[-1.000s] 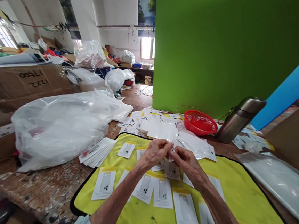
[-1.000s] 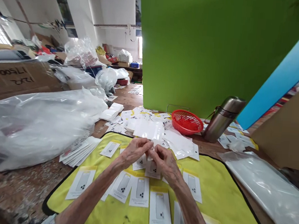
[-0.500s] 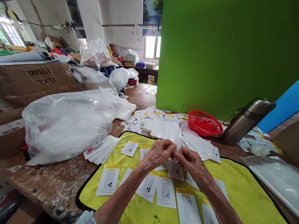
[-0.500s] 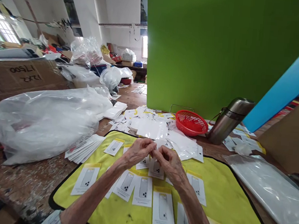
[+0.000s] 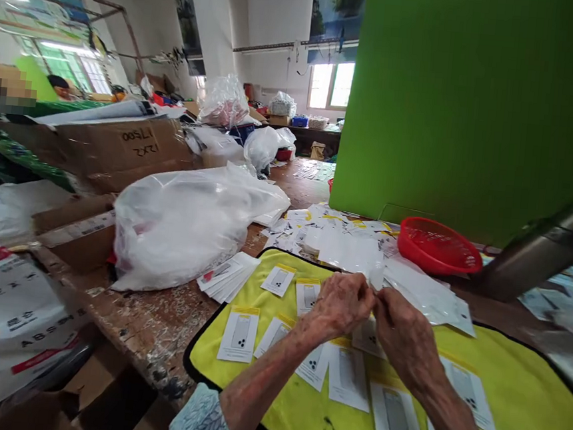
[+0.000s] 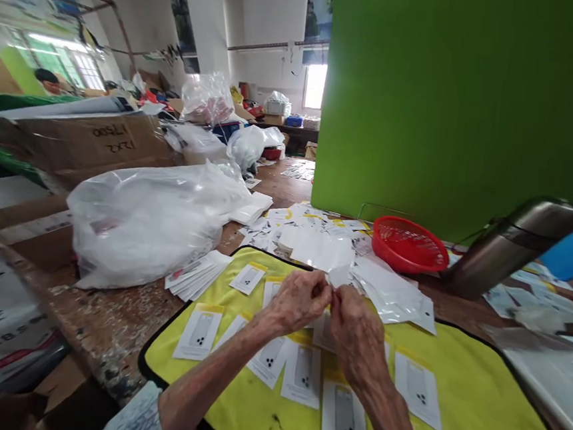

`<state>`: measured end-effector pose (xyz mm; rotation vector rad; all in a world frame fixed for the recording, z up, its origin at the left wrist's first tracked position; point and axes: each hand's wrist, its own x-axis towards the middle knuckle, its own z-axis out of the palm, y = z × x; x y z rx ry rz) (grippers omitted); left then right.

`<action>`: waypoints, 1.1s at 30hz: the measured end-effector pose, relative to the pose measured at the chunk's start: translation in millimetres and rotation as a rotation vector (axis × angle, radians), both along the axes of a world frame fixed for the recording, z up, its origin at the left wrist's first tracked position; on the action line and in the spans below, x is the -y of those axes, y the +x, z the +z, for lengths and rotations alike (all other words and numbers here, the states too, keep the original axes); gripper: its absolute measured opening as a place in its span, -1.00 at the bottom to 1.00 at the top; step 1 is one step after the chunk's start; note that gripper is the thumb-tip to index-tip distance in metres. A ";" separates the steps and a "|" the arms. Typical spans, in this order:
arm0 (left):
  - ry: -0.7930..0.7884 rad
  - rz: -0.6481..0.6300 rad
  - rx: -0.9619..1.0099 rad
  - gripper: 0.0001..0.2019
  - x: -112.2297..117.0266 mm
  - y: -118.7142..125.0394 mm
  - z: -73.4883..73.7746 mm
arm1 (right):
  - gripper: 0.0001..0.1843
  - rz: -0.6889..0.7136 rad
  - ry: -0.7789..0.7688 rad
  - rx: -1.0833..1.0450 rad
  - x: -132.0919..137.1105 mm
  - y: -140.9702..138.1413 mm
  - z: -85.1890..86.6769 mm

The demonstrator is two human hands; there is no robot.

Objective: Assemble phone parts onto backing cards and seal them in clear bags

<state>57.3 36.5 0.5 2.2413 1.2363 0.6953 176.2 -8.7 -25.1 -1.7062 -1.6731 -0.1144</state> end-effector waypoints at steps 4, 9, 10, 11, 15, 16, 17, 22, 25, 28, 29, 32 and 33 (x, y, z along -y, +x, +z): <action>-0.002 -0.011 -0.023 -0.80 0.1 -2.9 2.9 | -0.78 0.075 -0.087 -0.056 3.0 0.8 2.3; -0.004 -0.032 -0.066 -0.81 3.7 -4.1 7.9 | -0.78 0.043 -0.087 -0.002 10.3 0.1 2.5; 0.004 -0.026 -0.097 -0.81 5.5 -4.3 8.2 | -0.79 0.018 -0.073 0.041 11.6 -0.6 1.6; 0.015 -0.018 -0.132 -0.81 7.9 -4.6 8.0 | -0.79 -0.003 -0.064 0.088 12.6 -1.3 0.5; 0.017 0.020 -0.253 -0.84 21.0 -6.3 5.0 | -0.80 -0.086 -0.046 0.175 16.1 -2.4 -0.6; 0.006 0.034 -0.270 -0.85 24.1 -7.0 5.5 | -0.80 -0.087 -0.045 0.148 16.8 -2.0 1.2; -0.005 0.050 -0.278 -0.85 26.4 -8.0 7.5 | -0.81 -0.071 -0.045 0.099 17.4 -1.1 4.0; -0.048 0.003 -0.202 -0.67 11.9 -12.9 36.0 | -0.76 0.019 -0.096 -0.528 11.6 18.4 25.0; -0.026 -0.004 -0.245 -0.65 -19.9 -7.0 46.7 | -0.71 -0.093 -0.084 -1.016 -2.1 42.8 29.7; -0.004 0.082 -0.339 -0.75 -55.7 8.5 36.3 | -0.65 -0.150 -0.075 -1.170 -16.6 65.7 26.0; 0.007 0.098 -0.355 -0.74 -65.9 14.5 29.1 | -0.62 -0.162 -0.079 -1.203 -20.1 71.5 24.0; 0.061 0.132 -0.389 -0.66 -87.9 29.1 3.7 | -0.55 -0.207 -0.086 -1.292 -24.8 82.9 18.7; 0.080 0.136 -0.398 -0.65 -92.6 31.9 -4.2 | -0.54 -0.226 -0.086 -1.315 -24.9 85.1 17.3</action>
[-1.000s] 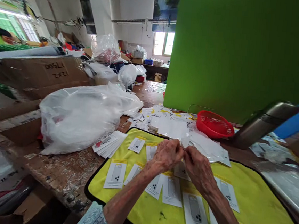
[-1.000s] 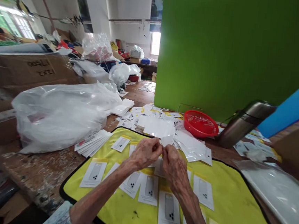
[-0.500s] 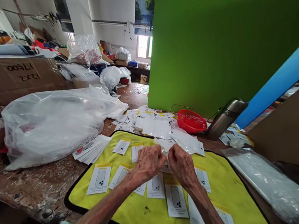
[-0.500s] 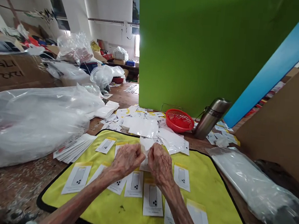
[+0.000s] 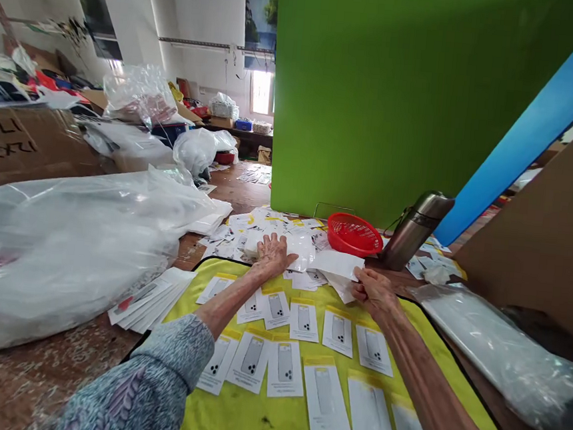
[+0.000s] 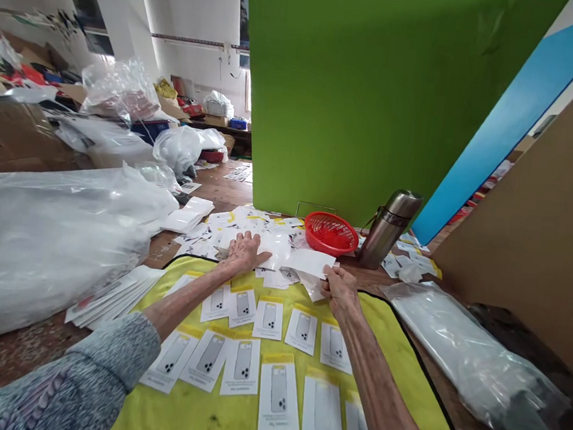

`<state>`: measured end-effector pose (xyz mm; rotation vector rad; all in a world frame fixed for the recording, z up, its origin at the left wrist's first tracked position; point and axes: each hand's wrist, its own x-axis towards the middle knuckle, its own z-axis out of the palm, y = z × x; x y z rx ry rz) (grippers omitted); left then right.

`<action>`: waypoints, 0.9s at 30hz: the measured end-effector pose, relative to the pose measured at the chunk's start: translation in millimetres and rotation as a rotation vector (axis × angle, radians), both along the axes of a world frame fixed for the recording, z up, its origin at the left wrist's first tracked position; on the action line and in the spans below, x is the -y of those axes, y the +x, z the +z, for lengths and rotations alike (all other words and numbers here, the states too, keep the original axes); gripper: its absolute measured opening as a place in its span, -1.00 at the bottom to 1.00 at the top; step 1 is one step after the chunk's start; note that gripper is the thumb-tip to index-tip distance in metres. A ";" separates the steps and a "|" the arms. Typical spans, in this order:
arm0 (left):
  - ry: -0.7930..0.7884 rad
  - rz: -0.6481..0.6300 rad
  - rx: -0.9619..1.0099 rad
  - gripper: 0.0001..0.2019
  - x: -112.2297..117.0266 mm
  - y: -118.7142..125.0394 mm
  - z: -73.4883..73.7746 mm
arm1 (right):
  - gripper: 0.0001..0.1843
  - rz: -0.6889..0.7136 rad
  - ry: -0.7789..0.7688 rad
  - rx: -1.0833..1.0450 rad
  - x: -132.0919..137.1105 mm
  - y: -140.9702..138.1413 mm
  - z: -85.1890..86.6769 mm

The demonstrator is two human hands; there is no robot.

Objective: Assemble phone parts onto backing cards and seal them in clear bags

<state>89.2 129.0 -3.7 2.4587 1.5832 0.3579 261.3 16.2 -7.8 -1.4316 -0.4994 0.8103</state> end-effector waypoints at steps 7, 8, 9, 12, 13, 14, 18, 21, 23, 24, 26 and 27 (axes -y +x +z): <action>0.073 -0.055 -0.046 -0.75 -15.9 1.8 -29.0 | -0.60 -0.054 -0.052 -0.042 1.1 4.6 -7.7; 0.080 -0.058 -0.047 -0.77 -17.0 1.9 -30.1 | -0.63 -0.050 -0.060 -0.029 1.2 4.9 -8.6; 0.086 -0.058 -0.046 -0.78 -17.7 2.2 -30.4 | -0.67 -0.048 -0.067 -0.009 1.5 5.5 -9.0; 0.103 -0.045 -0.035 -0.81 -16.5 2.8 -25.8 | -0.78 -0.076 -0.081 0.107 6.1 6.9 -6.0; 0.108 -0.037 -0.029 -0.82 -14.3 2.7 -22.3 | -0.80 -0.099 -0.076 0.161 9.0 6.0 -3.5; 0.114 -0.029 -0.022 -0.83 -10.8 2.4 -17.9 | -0.80 -0.128 -0.065 0.210 12.2 3.5 -0.5; 0.160 -0.011 0.002 -0.84 17.5 -1.9 3.2 | -0.75 -0.035 0.025 0.515 22.6 -27.5 8.8; 0.222 -0.021 0.046 -0.86 48.1 -9.3 14.0 | -0.61 0.200 0.081 0.690 22.6 -59.8 6.8; 0.244 -0.009 0.091 -0.88 66.4 -16.2 16.4 | -0.70 0.266 0.072 0.702 20.7 -73.6 1.9; 0.248 0.011 0.117 -0.89 73.7 -20.0 16.3 | -0.72 0.297 0.065 0.677 20.0 -77.2 -1.0; 0.249 0.065 0.185 -0.93 83.7 -27.1 14.0 | -0.70 0.391 0.069 0.566 19.6 -79.0 -6.7; 0.238 0.081 0.235 -0.94 86.4 -30.0 12.1 | -0.69 0.435 0.078 0.500 20.1 -78.3 -9.3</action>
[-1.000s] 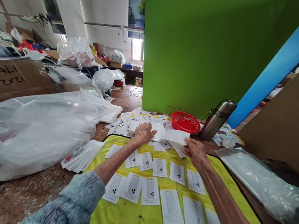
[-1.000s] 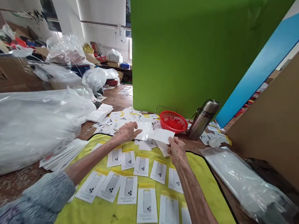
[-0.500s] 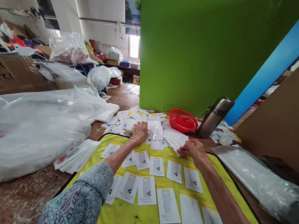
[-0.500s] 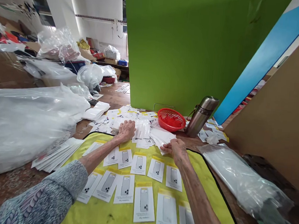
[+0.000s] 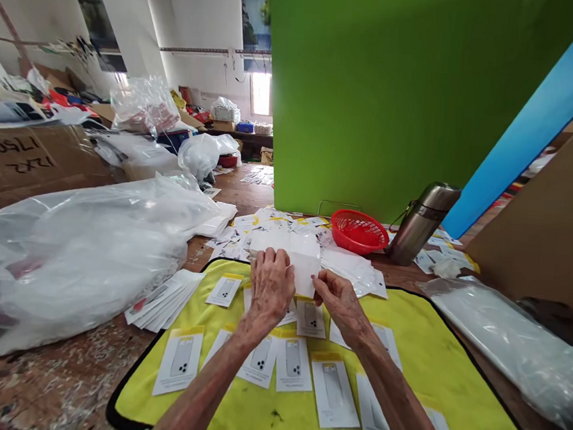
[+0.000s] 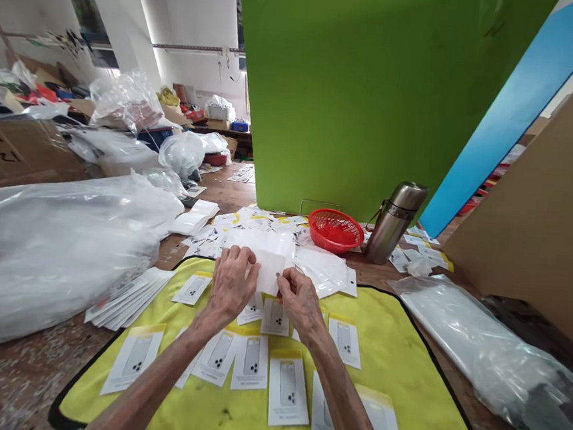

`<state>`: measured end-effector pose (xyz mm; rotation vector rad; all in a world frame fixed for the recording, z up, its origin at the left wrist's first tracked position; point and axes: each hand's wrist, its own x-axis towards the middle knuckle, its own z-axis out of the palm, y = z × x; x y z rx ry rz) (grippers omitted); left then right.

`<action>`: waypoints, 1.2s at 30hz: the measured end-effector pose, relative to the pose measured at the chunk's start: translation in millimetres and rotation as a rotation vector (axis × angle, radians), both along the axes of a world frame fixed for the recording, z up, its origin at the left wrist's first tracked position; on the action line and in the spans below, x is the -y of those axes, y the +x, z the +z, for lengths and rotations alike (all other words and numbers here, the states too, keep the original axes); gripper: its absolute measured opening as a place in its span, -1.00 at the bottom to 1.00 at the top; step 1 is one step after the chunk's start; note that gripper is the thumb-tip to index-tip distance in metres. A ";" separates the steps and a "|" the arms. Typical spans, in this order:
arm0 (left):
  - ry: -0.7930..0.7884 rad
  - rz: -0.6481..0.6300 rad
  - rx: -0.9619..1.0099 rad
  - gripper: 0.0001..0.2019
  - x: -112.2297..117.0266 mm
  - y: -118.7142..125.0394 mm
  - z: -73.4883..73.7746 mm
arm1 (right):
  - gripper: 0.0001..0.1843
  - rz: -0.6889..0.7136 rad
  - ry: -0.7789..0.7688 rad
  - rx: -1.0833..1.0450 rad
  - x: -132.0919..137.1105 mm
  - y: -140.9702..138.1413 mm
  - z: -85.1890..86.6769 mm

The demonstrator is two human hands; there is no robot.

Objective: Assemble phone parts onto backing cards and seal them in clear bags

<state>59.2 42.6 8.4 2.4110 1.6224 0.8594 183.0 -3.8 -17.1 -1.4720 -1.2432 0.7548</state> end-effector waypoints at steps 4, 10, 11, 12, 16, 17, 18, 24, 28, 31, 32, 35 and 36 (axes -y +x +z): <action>-0.283 -0.158 0.322 -0.88 0.4 -4.5 -11.5 | -0.64 0.060 -0.023 -0.056 3.3 2.6 -5.7; -0.653 -0.417 0.752 -0.71 -4.6 -3.1 -25.6 | -0.60 0.050 0.013 0.117 4.2 -2.1 -7.4; -0.672 -0.431 0.776 -0.68 -4.2 -3.7 -25.8 | -0.60 0.045 0.021 0.156 4.3 -2.5 -7.8; -0.692 -0.440 0.792 -0.65 -3.6 -4.4 -25.3 | -0.61 0.045 0.028 0.187 4.4 -2.6 -8.0; -0.763 -0.486 0.819 -0.69 -1.3 -8.3 -18.9 | -0.60 0.121 0.013 0.130 5.8 -0.5 -4.9; -0.771 -0.496 0.821 -0.70 -1.2 -9.2 -17.0 | -0.59 0.151 -0.001 0.087 6.3 0.2 -3.1; -0.775 -0.502 0.817 -0.70 -1.3 -9.8 -15.4 | -0.59 0.179 -0.014 0.045 6.8 0.7 -1.3; -0.585 -0.421 0.663 -0.76 1.1 -9.6 -13.2 | -0.57 0.160 -0.037 -0.012 7.7 -1.4 2.9; -0.402 -0.339 0.583 -0.77 6.2 -6.5 -15.0 | -0.65 0.000 0.072 0.228 7.1 -4.8 2.5; -0.458 -0.329 0.604 -0.81 7.5 -5.0 -15.3 | -0.79 -0.040 0.166 0.391 7.6 -7.9 1.5; -0.518 -0.345 0.620 -0.81 7.4 -4.8 -15.4 | -0.81 -0.045 0.183 0.437 7.9 -8.7 0.4; -0.651 -0.444 0.660 -0.79 6.9 -5.0 -15.8 | -0.80 -0.066 0.213 0.556 8.3 -9.9 -4.8; -0.648 -0.472 0.665 -0.78 6.7 -5.3 -15.8 | -0.80 -0.074 0.225 0.588 8.3 -9.7 -6.5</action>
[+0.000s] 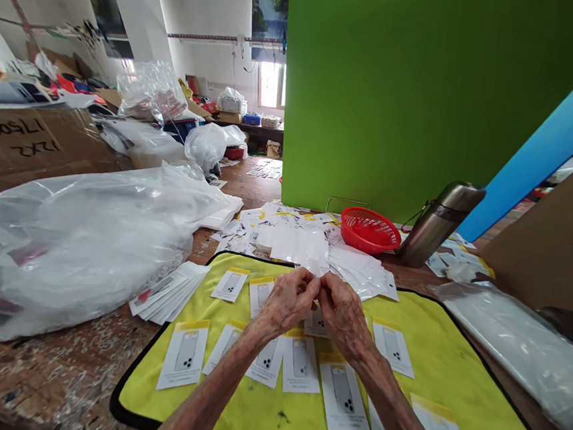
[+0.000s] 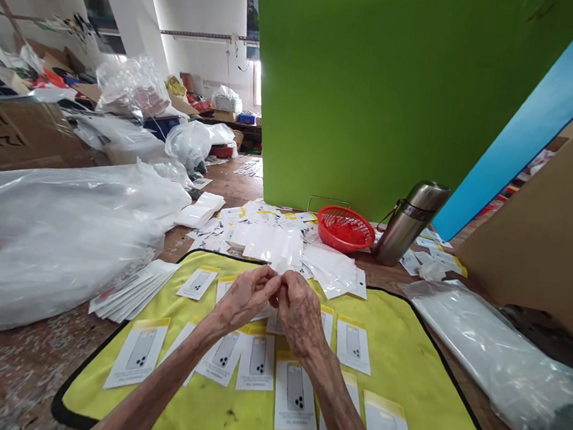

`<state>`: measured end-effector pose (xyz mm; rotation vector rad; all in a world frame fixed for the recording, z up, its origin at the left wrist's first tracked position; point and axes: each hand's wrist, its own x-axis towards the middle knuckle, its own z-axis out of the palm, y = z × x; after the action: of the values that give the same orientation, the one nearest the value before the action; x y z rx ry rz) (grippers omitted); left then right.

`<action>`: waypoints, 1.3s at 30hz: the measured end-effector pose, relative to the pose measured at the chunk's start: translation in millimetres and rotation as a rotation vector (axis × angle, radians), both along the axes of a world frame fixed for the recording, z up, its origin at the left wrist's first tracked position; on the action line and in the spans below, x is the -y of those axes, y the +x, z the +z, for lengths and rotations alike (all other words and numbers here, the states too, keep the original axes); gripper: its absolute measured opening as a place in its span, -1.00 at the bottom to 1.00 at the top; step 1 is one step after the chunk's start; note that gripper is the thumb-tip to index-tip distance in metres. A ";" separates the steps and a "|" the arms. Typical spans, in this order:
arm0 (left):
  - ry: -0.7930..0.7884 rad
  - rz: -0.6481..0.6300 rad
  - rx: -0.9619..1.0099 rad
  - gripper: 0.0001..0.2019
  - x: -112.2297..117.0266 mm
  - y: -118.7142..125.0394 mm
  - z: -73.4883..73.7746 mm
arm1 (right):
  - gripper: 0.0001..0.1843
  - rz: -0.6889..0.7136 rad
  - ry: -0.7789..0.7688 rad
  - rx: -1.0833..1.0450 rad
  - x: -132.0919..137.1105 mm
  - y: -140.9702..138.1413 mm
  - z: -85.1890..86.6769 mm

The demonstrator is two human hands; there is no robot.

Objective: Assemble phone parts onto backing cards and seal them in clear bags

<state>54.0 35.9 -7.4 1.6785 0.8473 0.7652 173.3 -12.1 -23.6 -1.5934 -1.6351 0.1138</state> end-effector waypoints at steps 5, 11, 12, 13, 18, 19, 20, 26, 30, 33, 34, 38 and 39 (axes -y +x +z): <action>0.069 -0.033 0.045 -0.78 -3.0 -2.3 2.2 | -0.78 0.006 0.031 0.063 0.5 2.4 -1.8; 0.118 -0.002 0.001 -0.79 -4.4 -1.8 -1.3 | -0.81 -0.037 0.081 0.077 0.2 -1.0 -3.2; 0.187 0.035 -0.064 -0.79 -3.1 -1.4 -2.2 | -0.79 -0.056 0.092 0.122 0.0 -2.0 -4.6; 0.266 0.073 -0.142 -0.79 -1.5 -1.0 -2.7 | -0.78 -0.075 0.101 0.175 -0.1 -2.9 -6.0; 0.540 0.192 -0.520 -0.80 8.9 1.9 2.2 | -0.76 -0.215 0.118 0.319 -0.8 -1.4 -8.5; 0.555 0.203 -0.566 -0.82 10.6 2.9 3.9 | -0.77 -0.240 0.112 0.299 -1.1 -0.4 -7.3; 0.557 0.210 -0.595 -0.83 11.8 4.0 5.4 | -0.78 -0.254 0.101 0.263 -1.3 0.3 -5.6; 0.389 0.192 -0.501 -0.75 11.2 -3.5 14.9 | -0.79 -0.193 -0.012 -0.099 1.2 5.8 11.8; 0.337 0.157 -0.491 -0.69 4.9 -21.9 33.5 | -0.70 -0.222 -0.105 -0.687 -3.3 33.0 22.3; 0.413 0.230 -0.694 -0.76 -13.9 -22.5 47.6 | -0.65 -0.262 -0.107 -0.920 -14.8 59.5 25.5; 0.434 0.249 -0.764 -0.78 -23.4 -18.4 49.3 | -0.64 -0.273 -0.109 -0.942 -19.0 66.7 25.6; 0.471 0.225 -0.916 -0.79 -65.4 9.8 34.8 | -0.58 -0.313 -0.149 -1.057 -30.0 85.4 22.1; 0.491 0.216 -0.921 -0.77 -74.0 16.5 27.5 | -0.57 -0.325 -0.158 -1.077 -30.7 88.5 20.7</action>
<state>70.4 109.9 20.1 2.4586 1.5787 0.3100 261.8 18.5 -2.9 -1.4652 -0.5383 0.7897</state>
